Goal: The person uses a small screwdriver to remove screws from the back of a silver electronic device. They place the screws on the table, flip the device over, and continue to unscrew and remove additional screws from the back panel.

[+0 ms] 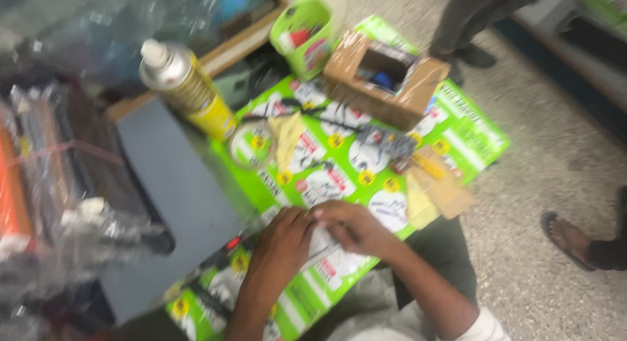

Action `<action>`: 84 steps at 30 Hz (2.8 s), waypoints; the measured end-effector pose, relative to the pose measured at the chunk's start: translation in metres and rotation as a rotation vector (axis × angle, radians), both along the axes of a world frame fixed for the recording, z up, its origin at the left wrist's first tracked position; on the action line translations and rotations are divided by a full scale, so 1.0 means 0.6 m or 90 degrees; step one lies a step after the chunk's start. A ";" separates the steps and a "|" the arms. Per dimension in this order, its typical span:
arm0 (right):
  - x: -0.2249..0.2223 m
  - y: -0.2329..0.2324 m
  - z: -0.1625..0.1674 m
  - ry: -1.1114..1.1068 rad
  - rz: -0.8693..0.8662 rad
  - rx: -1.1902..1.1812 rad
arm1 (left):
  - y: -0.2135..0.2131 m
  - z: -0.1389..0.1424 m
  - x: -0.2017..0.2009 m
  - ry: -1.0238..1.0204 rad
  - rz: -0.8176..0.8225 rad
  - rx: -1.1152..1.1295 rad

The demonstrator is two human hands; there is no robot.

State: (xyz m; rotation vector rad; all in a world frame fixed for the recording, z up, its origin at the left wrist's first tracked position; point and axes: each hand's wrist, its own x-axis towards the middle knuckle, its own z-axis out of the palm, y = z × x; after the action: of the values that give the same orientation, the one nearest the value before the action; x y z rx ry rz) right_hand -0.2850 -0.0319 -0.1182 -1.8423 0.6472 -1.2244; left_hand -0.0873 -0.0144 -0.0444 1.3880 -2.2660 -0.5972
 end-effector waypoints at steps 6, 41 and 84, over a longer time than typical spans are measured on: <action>-0.014 0.018 0.032 0.043 -0.063 -0.015 | 0.007 -0.003 -0.017 0.000 0.011 0.055; 0.002 0.031 0.047 -0.044 -0.161 -0.007 | 0.034 0.004 -0.037 -0.123 -0.022 0.040; 0.001 0.032 0.014 -0.101 -0.220 0.015 | 0.043 0.009 -0.045 -0.163 -0.039 0.099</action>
State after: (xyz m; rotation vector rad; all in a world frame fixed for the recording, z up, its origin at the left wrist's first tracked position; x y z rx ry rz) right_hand -0.2846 -0.0124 -0.1099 -1.6358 0.9111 -1.5605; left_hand -0.1141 0.0112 -0.0389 1.5522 -2.5161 -0.6613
